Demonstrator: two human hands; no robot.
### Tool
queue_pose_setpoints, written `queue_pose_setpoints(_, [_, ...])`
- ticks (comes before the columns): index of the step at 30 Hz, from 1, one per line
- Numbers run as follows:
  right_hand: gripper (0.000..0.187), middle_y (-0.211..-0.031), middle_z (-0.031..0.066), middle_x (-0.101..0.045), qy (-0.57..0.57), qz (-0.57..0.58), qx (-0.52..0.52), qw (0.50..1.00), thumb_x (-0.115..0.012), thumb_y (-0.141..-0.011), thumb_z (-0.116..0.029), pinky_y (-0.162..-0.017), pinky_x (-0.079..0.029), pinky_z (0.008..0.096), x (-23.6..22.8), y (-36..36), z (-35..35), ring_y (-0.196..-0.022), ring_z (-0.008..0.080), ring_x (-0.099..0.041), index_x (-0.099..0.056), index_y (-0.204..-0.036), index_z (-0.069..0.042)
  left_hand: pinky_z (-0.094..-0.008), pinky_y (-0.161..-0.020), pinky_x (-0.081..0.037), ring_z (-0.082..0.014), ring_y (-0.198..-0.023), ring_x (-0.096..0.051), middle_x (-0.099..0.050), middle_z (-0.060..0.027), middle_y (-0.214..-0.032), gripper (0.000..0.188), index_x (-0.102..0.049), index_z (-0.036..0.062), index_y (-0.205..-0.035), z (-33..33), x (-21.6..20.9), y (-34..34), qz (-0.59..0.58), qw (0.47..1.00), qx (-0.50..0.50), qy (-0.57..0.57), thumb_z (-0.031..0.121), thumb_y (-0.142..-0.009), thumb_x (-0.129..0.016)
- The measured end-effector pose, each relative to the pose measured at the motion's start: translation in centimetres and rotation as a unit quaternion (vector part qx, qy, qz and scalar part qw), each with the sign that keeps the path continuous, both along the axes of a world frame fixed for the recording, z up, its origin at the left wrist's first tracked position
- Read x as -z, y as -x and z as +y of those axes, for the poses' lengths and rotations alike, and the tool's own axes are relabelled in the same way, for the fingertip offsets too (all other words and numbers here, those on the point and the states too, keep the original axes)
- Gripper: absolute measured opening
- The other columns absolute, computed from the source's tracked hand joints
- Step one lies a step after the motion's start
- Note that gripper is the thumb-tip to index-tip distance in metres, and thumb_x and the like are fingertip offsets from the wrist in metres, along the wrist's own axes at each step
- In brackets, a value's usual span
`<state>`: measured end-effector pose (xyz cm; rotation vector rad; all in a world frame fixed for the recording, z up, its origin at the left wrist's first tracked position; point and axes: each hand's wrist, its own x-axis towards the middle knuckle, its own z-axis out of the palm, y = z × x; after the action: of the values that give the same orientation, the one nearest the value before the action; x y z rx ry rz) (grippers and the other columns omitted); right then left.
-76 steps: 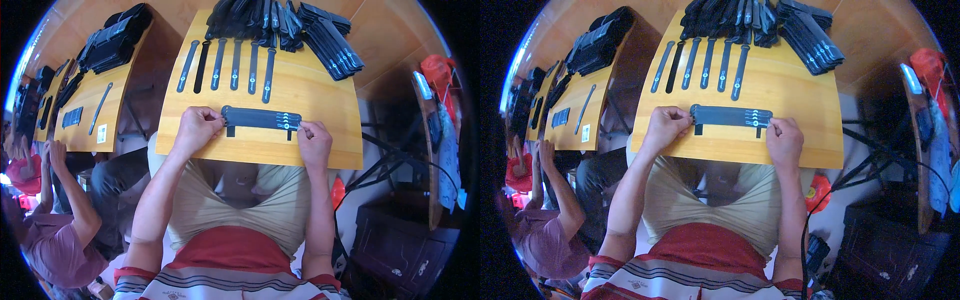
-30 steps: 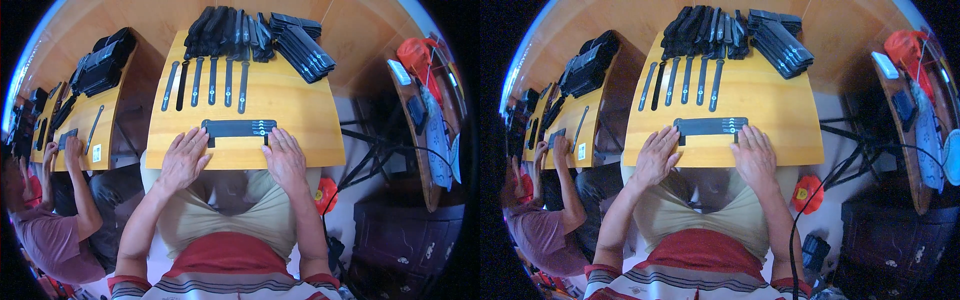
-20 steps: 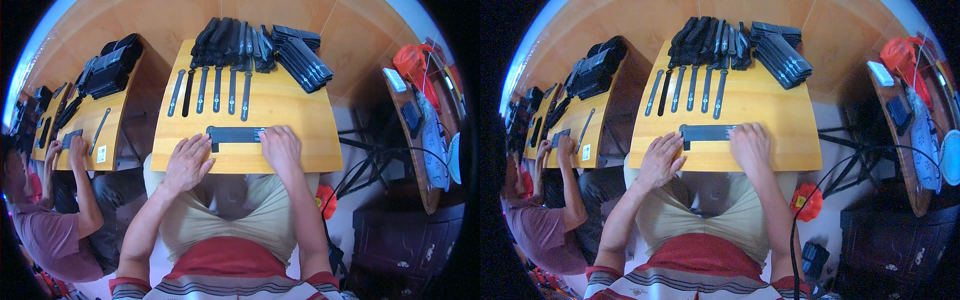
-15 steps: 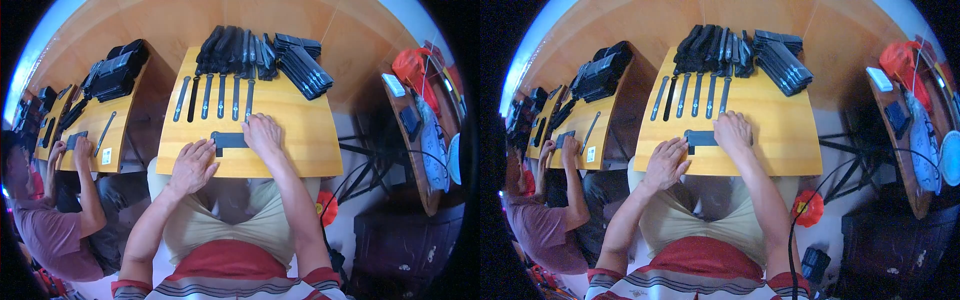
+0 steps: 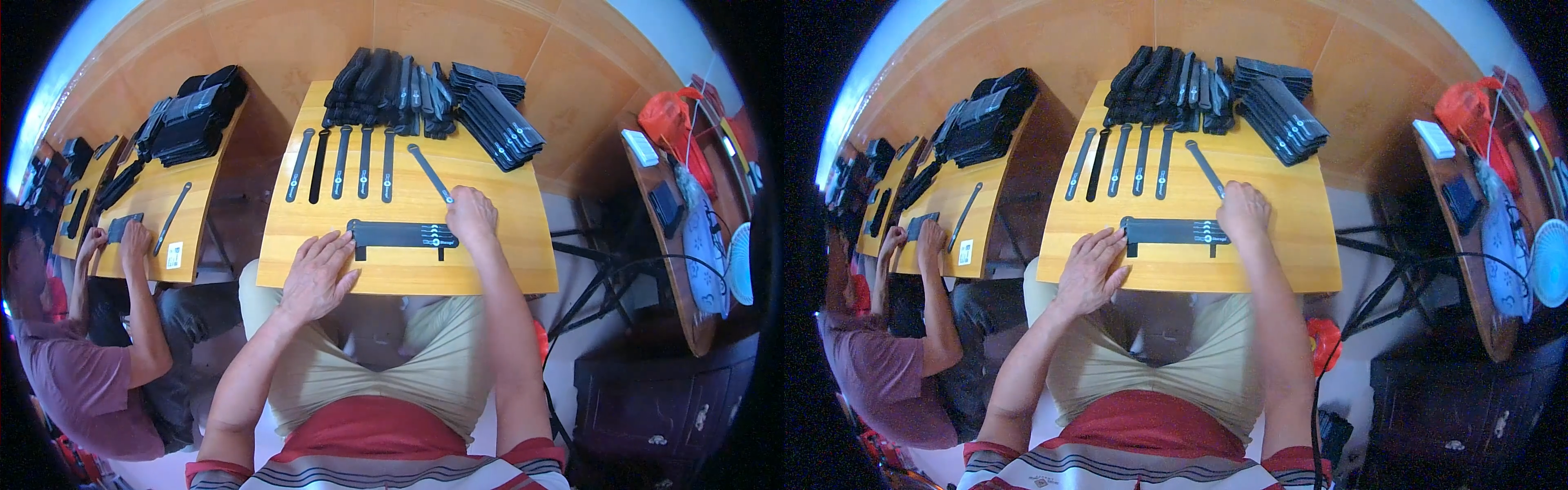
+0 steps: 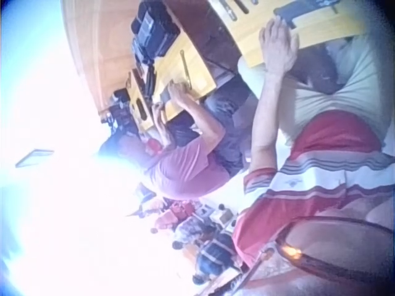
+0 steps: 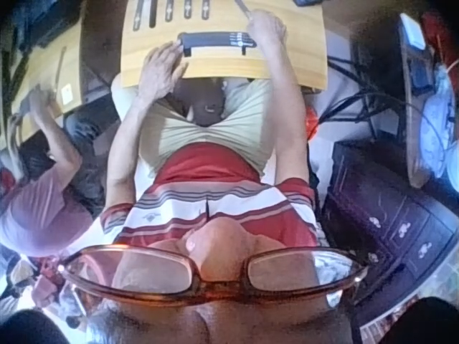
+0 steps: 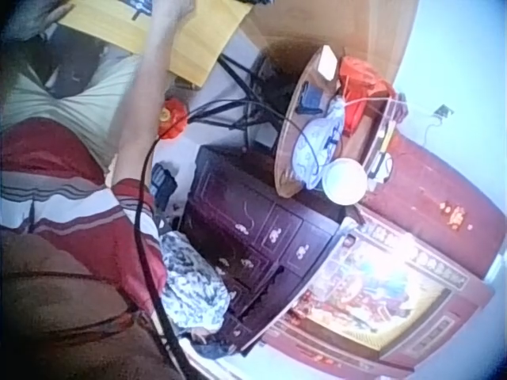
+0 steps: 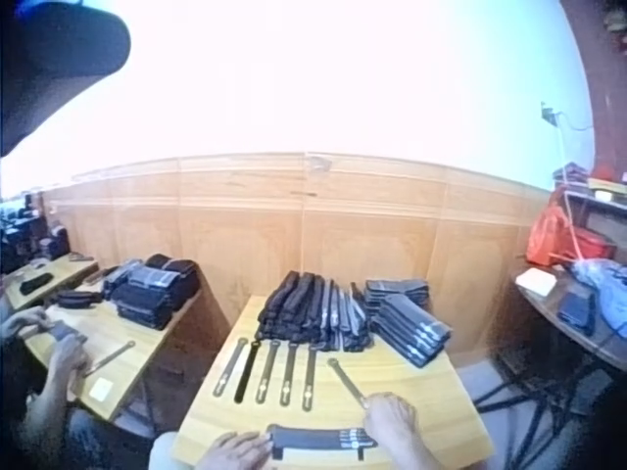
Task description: Sorting and stacking black fabric straps or panels on a table.
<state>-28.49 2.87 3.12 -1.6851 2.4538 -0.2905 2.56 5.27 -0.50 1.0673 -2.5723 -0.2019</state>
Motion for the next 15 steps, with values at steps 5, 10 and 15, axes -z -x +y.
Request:
queue_pose_setpoints(5, [0.021,-0.110,0.0212,-0.073,0.003,-0.043,0.042,0.998,-0.068,-0.086,-0.014,-0.091,-0.056,0.0486,0.5,4.3,1.3,-0.107,0.0390,-0.070,-0.075,-0.105,-0.008,-0.0467,-0.121,-0.028,-0.0295,-0.143,-0.044,-0.054,-0.0127,-0.150,0.052,-0.057,0.0015,-0.139,-0.1,0.2,0.3,0.007,1.000,0.008,-0.007,0.036,-0.099,-0.058])
queue_pose_setpoints(10, [0.019,-0.101,0.0201,-0.074,0.025,-0.060,0.057,0.996,-0.068,-0.086,-0.018,-0.086,-0.055,0.0500,1.1,6.1,3.3,-0.099,0.0390,-0.071,-0.073,-0.102,-0.008,-0.0465,-0.122,-0.029,-0.0313,-0.142,-0.044,-0.053,-0.0145,-0.150,0.055,-0.055,0.0000,-0.141,0.2,0.1,0.2,-0.001,1.000,-0.001,0.000,0.033,-0.098,-0.063])
queue_pose_setpoints(15, [0.011,-0.082,0.0185,-0.070,0.192,-0.215,-0.006,0.958,-0.067,-0.089,-0.014,-0.073,-0.054,0.0456,0.3,3.1,8.6,-0.082,0.0370,-0.070,-0.065,-0.093,-0.004,-0.0456,-0.112,-0.043,-0.0360,-0.132,-0.053,-0.054,-0.0198,-0.146,0.063,-0.049,0.0011,-0.146,1.5,0.2,0.1,0.156,0.988,0.000,-0.010,0.018,-0.091,-0.074])
